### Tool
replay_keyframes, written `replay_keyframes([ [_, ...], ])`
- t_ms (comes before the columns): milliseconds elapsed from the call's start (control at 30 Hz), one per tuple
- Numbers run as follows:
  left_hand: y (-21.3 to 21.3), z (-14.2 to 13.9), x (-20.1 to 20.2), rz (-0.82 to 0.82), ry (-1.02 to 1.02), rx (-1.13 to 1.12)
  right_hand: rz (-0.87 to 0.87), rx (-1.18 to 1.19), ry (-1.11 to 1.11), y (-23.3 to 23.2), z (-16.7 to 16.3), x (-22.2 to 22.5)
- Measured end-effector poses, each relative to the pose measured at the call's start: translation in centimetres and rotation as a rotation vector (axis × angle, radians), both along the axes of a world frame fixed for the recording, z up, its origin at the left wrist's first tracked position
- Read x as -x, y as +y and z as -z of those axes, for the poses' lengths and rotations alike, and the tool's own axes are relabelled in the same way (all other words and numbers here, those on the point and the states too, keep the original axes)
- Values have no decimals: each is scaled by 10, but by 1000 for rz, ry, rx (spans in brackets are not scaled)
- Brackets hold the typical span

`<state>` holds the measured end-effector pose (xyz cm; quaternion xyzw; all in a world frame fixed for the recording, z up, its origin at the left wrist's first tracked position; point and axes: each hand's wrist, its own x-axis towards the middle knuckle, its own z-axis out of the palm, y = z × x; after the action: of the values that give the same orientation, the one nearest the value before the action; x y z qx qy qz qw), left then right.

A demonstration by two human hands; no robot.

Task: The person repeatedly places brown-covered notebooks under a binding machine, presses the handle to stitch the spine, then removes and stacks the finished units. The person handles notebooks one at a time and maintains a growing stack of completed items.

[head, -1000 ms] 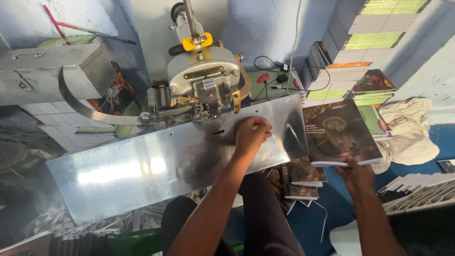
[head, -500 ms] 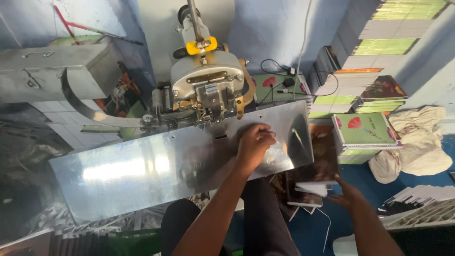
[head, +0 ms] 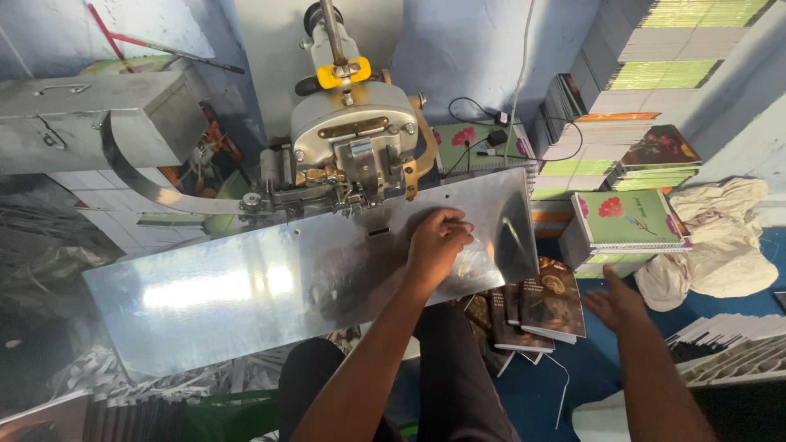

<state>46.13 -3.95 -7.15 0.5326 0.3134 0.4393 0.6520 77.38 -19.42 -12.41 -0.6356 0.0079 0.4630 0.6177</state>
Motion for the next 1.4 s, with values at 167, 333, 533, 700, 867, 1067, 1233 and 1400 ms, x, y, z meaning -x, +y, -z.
replay_keyframes([
  [167, -1, -4, 0, -5, 3, 2, -34, -155, -103, 27, -24, -14],
  [333, -5, -7, -1, -22, 17, -14, -71, -256, -381, 60, -59, -7],
  [533, -6, -6, 0, -34, 28, -92, -209, -409, -712, 99, -109, 27],
  [700, -5, -1, 1, 1, -2, -105, -339, -376, -1020, 117, -139, 73],
  [867, -8, -3, 2, 21, -11, -84, -458, -374, -1416, 114, -156, 117],
  [1067, -23, -15, 21, -7, 94, -77, -625, -389, -1756, 113, -160, 159],
  [1233, -41, -19, 58, -119, 118, -213, -660, -539, -1864, 109, -151, 193],
  [1400, -50, -15, 95, -182, 77, -199, -664, -633, -1919, 111, -140, 223],
])
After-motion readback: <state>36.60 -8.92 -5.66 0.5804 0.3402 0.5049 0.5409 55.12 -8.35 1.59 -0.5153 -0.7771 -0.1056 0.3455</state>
